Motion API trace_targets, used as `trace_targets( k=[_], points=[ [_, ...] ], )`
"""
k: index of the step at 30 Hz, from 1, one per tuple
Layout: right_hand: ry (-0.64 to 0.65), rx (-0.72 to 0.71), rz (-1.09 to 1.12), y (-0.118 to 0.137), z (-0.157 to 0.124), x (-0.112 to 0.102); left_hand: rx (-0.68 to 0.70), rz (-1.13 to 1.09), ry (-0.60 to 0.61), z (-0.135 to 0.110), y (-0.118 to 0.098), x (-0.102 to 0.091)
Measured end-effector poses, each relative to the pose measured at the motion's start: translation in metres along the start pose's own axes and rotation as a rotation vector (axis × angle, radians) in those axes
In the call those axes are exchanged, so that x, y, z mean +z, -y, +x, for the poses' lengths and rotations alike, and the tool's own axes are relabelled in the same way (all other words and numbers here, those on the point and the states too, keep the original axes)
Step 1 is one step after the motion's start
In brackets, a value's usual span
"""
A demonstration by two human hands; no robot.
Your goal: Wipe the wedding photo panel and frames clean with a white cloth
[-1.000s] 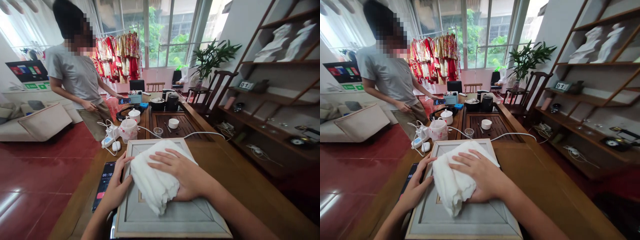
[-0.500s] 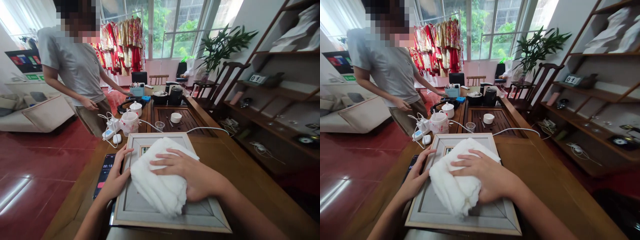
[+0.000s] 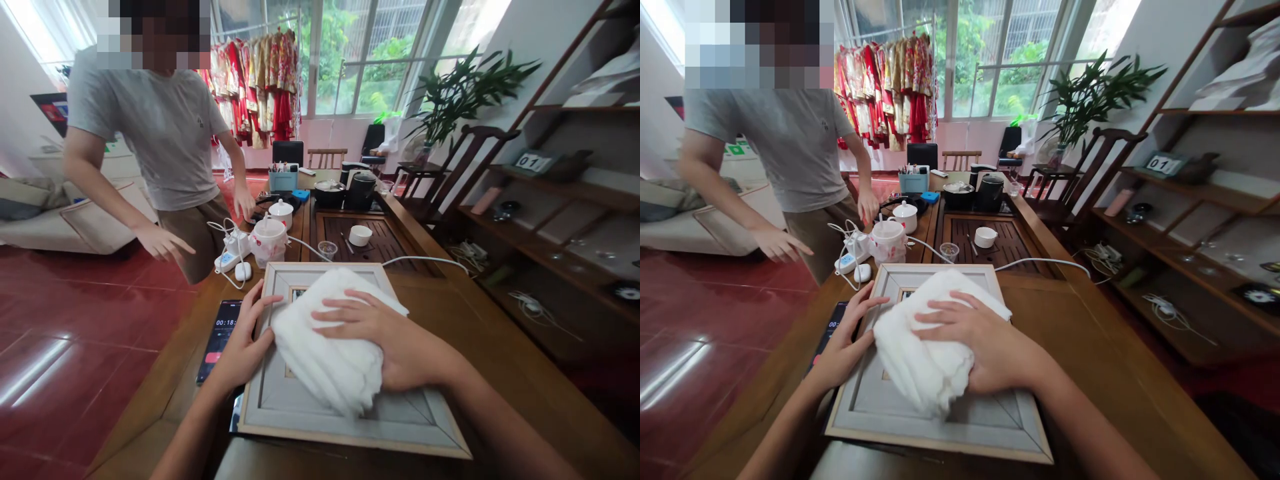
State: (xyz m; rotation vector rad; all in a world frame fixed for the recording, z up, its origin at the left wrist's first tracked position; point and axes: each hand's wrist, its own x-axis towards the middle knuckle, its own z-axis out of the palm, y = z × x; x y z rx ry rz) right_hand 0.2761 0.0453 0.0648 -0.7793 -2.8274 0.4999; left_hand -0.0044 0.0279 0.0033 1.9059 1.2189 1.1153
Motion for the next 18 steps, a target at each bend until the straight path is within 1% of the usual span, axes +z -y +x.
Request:
trace_targets(
  k=[2, 6, 9, 14, 16, 18],
  points=[
    [0.031, -0.024, 0.034, 0.005, 0.0, 0.0, 0.017, 0.003, -0.008, 0.0, 0.0, 0.0],
    [0.04, 0.02, 0.014, 0.008, 0.0, -0.001, 0.059, 0.016, 0.0, 0.0, 0.002, 0.0],
    [0.005, 0.08, -0.052, 0.004, -0.001, -0.003, 0.079, 0.046, 0.024, 0.001, 0.003, -0.001],
    [-0.115, 0.188, -0.148, -0.008, -0.005, -0.006, 0.078, 0.087, 0.034, 0.001, 0.003, -0.001],
    [-0.126, 0.188, -0.141, -0.008, -0.005, -0.007, 0.084, 0.091, 0.034, 0.0, 0.002, -0.001],
    [-0.101, 0.148, -0.109, -0.004, -0.005, -0.007, 0.089, 0.081, 0.023, 0.0, 0.002, -0.001]
  ],
)
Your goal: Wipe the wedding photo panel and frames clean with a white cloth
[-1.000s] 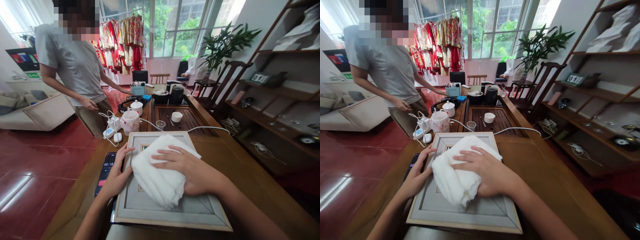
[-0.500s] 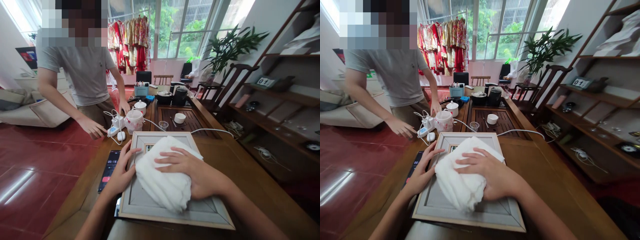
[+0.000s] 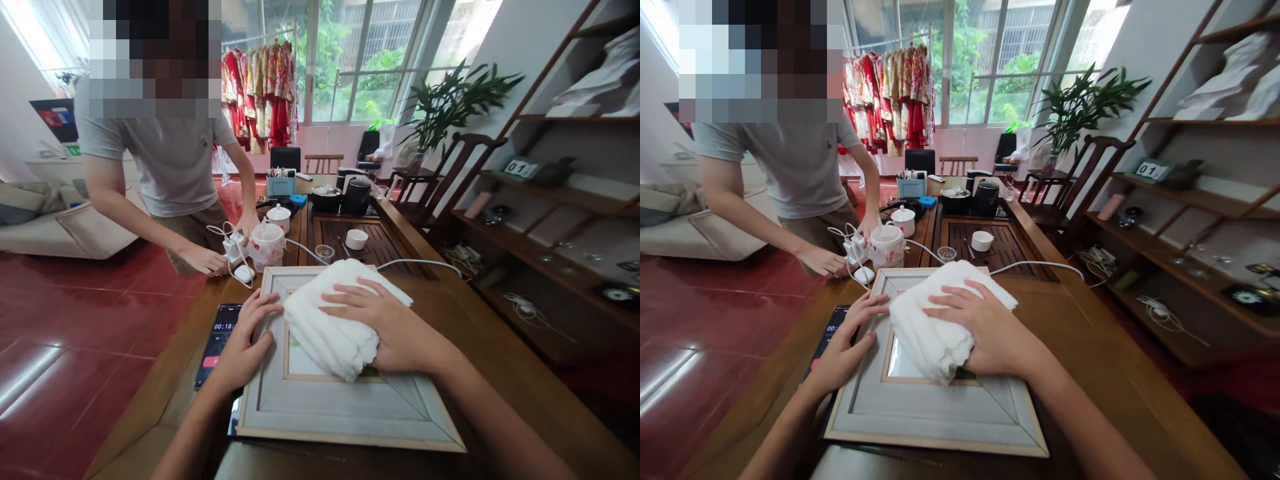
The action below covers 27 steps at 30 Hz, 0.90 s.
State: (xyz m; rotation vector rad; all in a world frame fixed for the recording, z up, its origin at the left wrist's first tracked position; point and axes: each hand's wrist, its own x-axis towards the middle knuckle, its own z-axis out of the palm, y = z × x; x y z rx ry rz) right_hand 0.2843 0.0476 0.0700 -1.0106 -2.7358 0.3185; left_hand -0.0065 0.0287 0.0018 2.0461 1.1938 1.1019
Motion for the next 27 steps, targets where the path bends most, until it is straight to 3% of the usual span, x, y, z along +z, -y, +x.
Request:
trace_targets(
  k=[7, 11, 17, 24, 27],
  points=[
    [0.182, -0.16, 0.116, 0.02, -0.002, -0.003, -0.011, -0.032, -0.012, -0.002, 0.001, 0.001],
    [0.159, -0.096, 0.08, 0.012, -0.002, -0.002, -0.017, -0.035, -0.006, -0.001, 0.0, 0.0],
    [0.027, 0.073, -0.032, -0.001, 0.0, -0.001, -0.021, -0.045, -0.006, -0.002, -0.003, -0.003],
    [0.177, -0.145, 0.105, 0.023, -0.001, -0.004, -0.011, -0.038, 0.002, -0.002, 0.0, -0.003],
    [0.187, -0.131, 0.11, 0.023, -0.001, -0.003, -0.008, -0.037, 0.008, -0.002, 0.0, -0.003]
  ],
)
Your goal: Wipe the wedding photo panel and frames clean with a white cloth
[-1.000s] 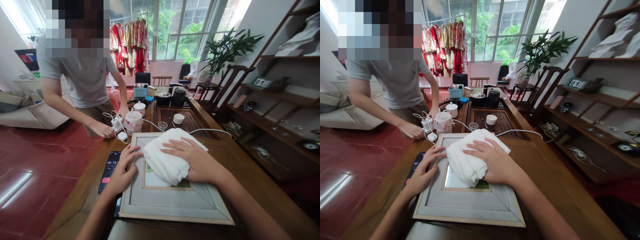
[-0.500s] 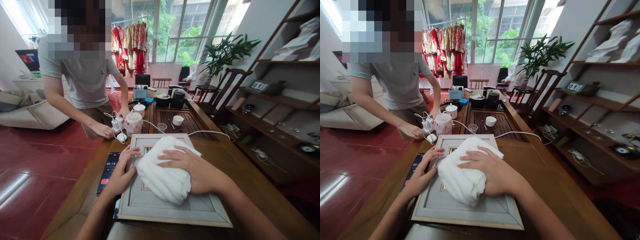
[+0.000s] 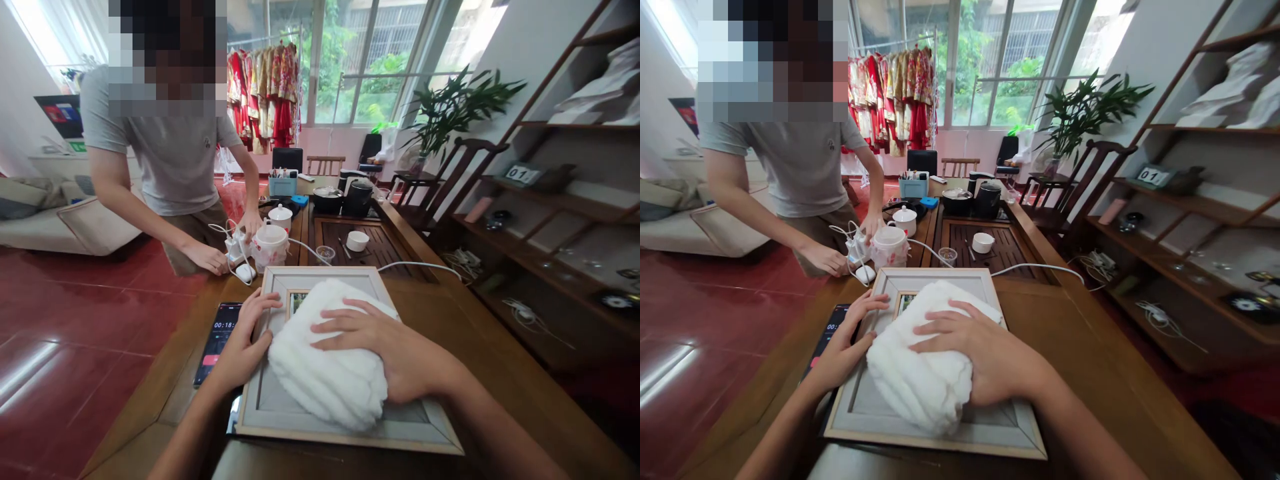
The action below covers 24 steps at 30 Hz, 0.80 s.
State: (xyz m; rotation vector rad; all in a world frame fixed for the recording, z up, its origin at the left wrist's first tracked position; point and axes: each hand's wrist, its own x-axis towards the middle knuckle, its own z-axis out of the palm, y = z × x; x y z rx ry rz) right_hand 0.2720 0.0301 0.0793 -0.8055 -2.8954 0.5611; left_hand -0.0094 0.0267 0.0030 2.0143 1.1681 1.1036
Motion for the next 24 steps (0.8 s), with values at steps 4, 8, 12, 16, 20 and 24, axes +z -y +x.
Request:
trace_targets(
  k=[4, 8, 12, 16, 20, 24],
  points=[
    [-0.1, 0.142, -0.078, -0.014, -0.001, 0.001, 0.002, -0.006, 0.009, 0.0, -0.001, 0.0],
    [-0.167, 0.232, -0.137, -0.022, -0.003, 0.001, -0.006, -0.009, 0.009, -0.002, -0.001, 0.0],
    [-0.102, 0.145, -0.11, -0.012, -0.002, -0.001, -0.002, -0.007, 0.003, -0.002, 0.0, 0.0],
    [0.008, 0.011, -0.034, 0.0, 0.0, -0.002, -0.001, -0.007, -0.001, 0.0, 0.001, 0.0],
    [-0.014, 0.058, -0.037, -0.003, 0.002, 0.0, 0.003, -0.003, -0.003, 0.0, 0.001, 0.0],
    [-0.149, 0.196, -0.114, -0.016, 0.001, 0.003, 0.001, 0.002, 0.003, -0.001, 0.001, 0.0]
  ],
)
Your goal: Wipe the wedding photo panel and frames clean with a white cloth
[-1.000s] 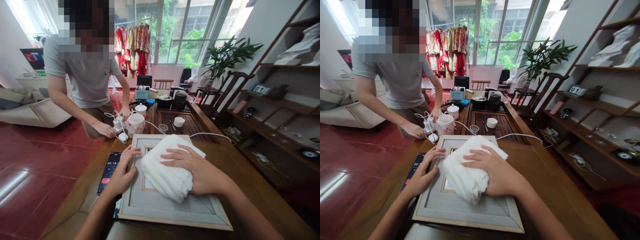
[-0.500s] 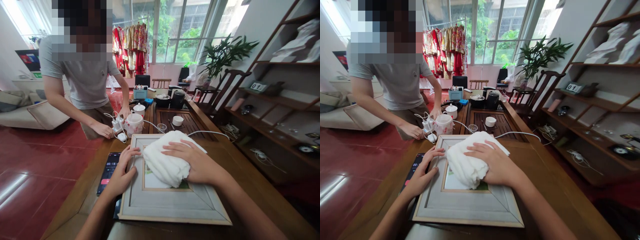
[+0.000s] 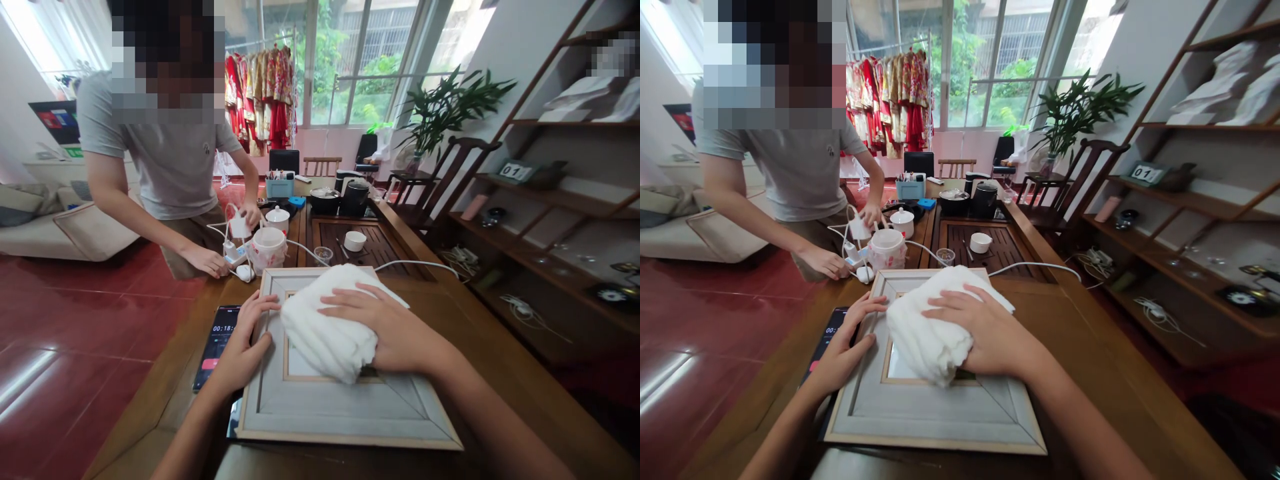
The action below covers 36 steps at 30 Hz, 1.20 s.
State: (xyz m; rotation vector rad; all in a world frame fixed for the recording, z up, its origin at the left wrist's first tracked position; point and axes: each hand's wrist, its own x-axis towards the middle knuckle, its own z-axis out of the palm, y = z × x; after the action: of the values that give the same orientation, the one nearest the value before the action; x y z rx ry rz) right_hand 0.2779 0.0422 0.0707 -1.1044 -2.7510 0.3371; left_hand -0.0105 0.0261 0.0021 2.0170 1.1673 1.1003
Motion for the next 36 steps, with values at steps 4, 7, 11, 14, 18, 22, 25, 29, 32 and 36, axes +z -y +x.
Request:
trace_targets(
  k=[4, 7, 11, 14, 18, 22, 25, 29, 32, 36],
  points=[
    [-0.055, 0.035, -0.039, -0.005, -0.001, 0.0, -0.009, -0.006, -0.001, 0.0, -0.001, 0.001],
    [0.011, -0.049, -0.009, 0.001, -0.004, -0.003, -0.007, -0.015, -0.004, -0.001, -0.001, 0.003],
    [0.137, -0.193, 0.082, 0.013, -0.006, -0.005, -0.009, -0.017, -0.009, -0.002, 0.0, 0.002],
    [0.157, -0.203, 0.107, 0.014, -0.004, -0.005, -0.009, -0.016, -0.01, -0.002, 0.001, 0.001],
    [0.066, -0.074, 0.046, 0.002, -0.002, -0.002, -0.01, -0.018, 0.003, -0.003, 0.0, 0.0],
    [-0.034, 0.027, -0.008, -0.004, -0.004, -0.001, -0.015, -0.02, 0.002, -0.004, -0.002, 0.001],
    [-0.001, -0.042, 0.024, 0.004, -0.005, -0.003, -0.011, -0.014, 0.0, -0.002, -0.002, 0.0],
    [0.126, -0.195, 0.103, 0.018, -0.002, -0.007, -0.014, -0.004, -0.011, 0.001, -0.002, -0.002],
    [0.142, -0.194, 0.107, 0.019, 0.0, -0.006, -0.007, 0.002, -0.016, 0.001, 0.0, -0.003],
    [0.042, -0.087, 0.031, 0.008, 0.001, -0.001, 0.011, 0.003, -0.005, -0.004, 0.002, -0.003]
  ],
)
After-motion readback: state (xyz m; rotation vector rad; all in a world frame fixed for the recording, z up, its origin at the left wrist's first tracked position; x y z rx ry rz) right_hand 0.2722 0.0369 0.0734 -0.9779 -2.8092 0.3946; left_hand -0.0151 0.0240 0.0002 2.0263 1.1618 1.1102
